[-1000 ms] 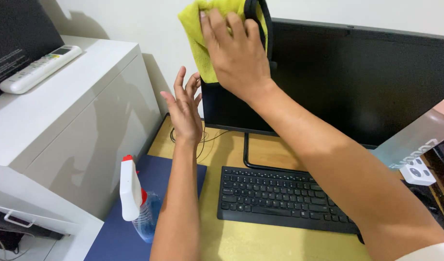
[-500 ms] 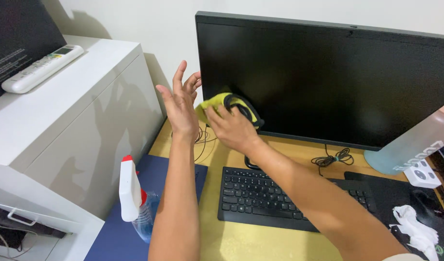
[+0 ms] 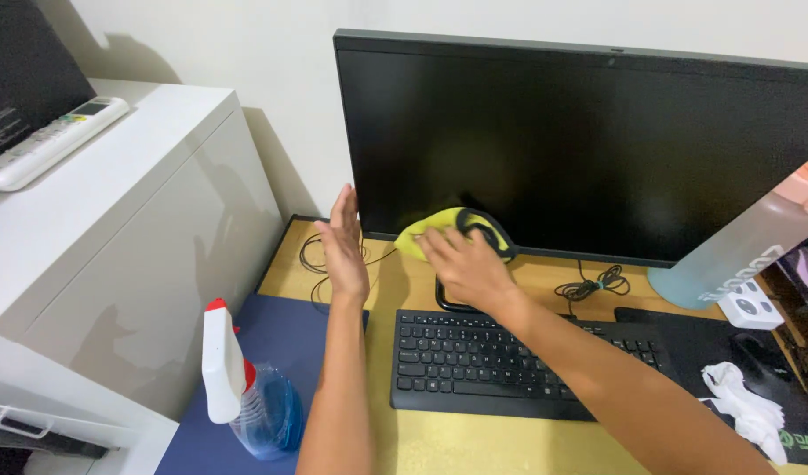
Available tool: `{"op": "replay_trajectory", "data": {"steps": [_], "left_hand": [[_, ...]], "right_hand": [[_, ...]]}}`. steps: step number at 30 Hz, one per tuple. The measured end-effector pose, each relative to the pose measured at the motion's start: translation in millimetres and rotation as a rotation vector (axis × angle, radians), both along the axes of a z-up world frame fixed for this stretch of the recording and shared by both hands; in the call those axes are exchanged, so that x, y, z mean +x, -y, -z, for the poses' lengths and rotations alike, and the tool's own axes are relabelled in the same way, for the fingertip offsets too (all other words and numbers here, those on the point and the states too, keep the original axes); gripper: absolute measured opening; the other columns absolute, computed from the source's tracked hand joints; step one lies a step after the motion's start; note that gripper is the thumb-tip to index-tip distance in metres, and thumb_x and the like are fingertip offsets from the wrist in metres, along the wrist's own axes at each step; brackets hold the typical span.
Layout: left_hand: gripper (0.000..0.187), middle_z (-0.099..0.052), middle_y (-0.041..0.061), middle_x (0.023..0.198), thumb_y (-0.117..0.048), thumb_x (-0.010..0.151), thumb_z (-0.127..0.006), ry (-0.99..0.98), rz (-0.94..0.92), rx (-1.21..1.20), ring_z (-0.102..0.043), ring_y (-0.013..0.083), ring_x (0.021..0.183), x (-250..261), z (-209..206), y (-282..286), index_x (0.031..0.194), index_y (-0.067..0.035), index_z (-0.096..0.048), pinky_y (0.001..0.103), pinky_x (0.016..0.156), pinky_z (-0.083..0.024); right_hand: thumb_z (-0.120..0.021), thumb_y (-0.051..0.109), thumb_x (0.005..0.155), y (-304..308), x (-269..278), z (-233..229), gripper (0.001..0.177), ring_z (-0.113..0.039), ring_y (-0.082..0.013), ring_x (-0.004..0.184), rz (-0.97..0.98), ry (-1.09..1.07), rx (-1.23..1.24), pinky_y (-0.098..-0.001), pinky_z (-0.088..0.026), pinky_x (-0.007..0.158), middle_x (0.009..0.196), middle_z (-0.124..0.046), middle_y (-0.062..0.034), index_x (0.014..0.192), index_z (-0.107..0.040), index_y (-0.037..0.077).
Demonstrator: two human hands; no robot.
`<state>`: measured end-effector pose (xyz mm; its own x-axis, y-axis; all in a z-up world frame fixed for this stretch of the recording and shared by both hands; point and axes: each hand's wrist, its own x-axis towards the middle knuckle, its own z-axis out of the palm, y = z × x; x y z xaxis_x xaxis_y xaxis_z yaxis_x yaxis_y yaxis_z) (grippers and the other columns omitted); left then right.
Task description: Cleaning a computer monitor screen and surrounding desk area using a microfiber cloth and air blower.
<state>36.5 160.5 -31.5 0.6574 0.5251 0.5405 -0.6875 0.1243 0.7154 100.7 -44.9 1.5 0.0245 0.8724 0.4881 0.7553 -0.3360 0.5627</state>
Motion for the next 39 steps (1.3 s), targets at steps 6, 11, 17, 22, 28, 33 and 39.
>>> {"op": "replay_trajectory", "data": {"steps": [6,11,17,22,28,33,39], "left_hand": [[0.092,-0.034,0.016,0.168,-0.069,0.102,-0.008,-0.003,0.012,-0.087,-0.023,0.03,0.159,0.5,-0.7,-2.7,0.159,-0.003,-0.036,0.044,0.128,-0.011],[0.097,-0.035,0.019,0.167,-0.071,0.1,-0.008,-0.017,0.077,-0.152,-0.025,0.0329,0.159,5.6,9.8,-9.0,0.156,0.001,-0.04,0.044,0.129,-0.013],[0.099,-0.034,0.015,0.168,-0.073,0.098,-0.006,-0.057,0.116,-0.165,-0.023,0.0313,0.159,2.9,9.2,-13.8,0.157,-0.001,-0.039,0.044,0.128,-0.011],[0.099,-0.035,0.014,0.168,-0.073,0.098,-0.007,-0.043,0.111,-0.119,-0.024,0.0307,0.159,-0.6,4.6,-12.0,0.158,-0.001,-0.039,0.045,0.128,-0.011],[0.099,-0.037,0.014,0.168,-0.073,0.099,-0.008,-0.034,0.103,-0.127,-0.026,0.0301,0.159,2.2,6.5,-12.4,0.157,0.0,-0.04,0.045,0.129,-0.012],[0.1,-0.037,0.016,0.167,-0.074,0.098,-0.008,-0.026,0.102,-0.118,-0.026,0.0303,0.159,-5.9,-2.6,-8.7,0.157,0.001,-0.04,0.045,0.128,-0.012],[0.1,-0.037,0.016,0.167,-0.074,0.099,-0.009,-0.02,0.106,-0.118,-0.025,0.0309,0.16,2.3,5.6,-11.9,0.157,0.001,-0.04,0.045,0.129,-0.012]], "right_hand": [[-0.06,0.018,0.087,-14.2,-6.3,-13.0,0.058,-0.055,-0.0226,0.112,0.086,0.022,0.055,-0.0426,-0.043,0.085,0.139,-0.058,-0.0044,0.144,-0.057,0.008],[-0.058,0.021,0.097,-70.5,-8.8,-67.3,0.059,-0.046,-0.0264,0.126,0.033,0.202,0.291,-0.0482,-0.036,0.098,0.146,-0.05,-0.0082,0.155,-0.051,0.007],[-0.058,0.022,0.1,-102.0,-17.8,-148.3,0.057,-0.042,-0.0266,0.129,0.034,0.274,0.442,-0.0477,-0.035,0.1,0.148,-0.047,-0.0067,0.154,-0.049,0.006],[-0.06,0.019,0.098,-62.0,-0.9,-151.7,0.057,-0.042,-0.0261,0.13,0.081,0.295,0.497,-0.0474,-0.033,0.101,0.147,-0.045,-0.006,0.152,-0.049,0.006],[-0.063,0.017,0.084,18.3,21.4,-145.5,0.064,-0.042,-0.0291,0.129,0.133,0.243,0.577,-0.0484,-0.032,0.105,0.14,-0.045,-0.0105,0.146,-0.054,0.003],[-0.062,0.009,0.082,45.7,35.5,-134.4,0.062,-0.042,-0.03,0.128,0.124,0.252,0.73,-0.0477,-0.032,0.109,0.138,-0.044,-0.0145,0.143,-0.053,-0.001],[-0.064,0.013,0.079,-14.5,20.1,-146.2,0.07,-0.043,-0.0329,0.129,0.027,0.216,0.683,-0.0506,-0.031,0.103,0.139,-0.046,-0.0148,0.147,-0.053,-0.001]]}}
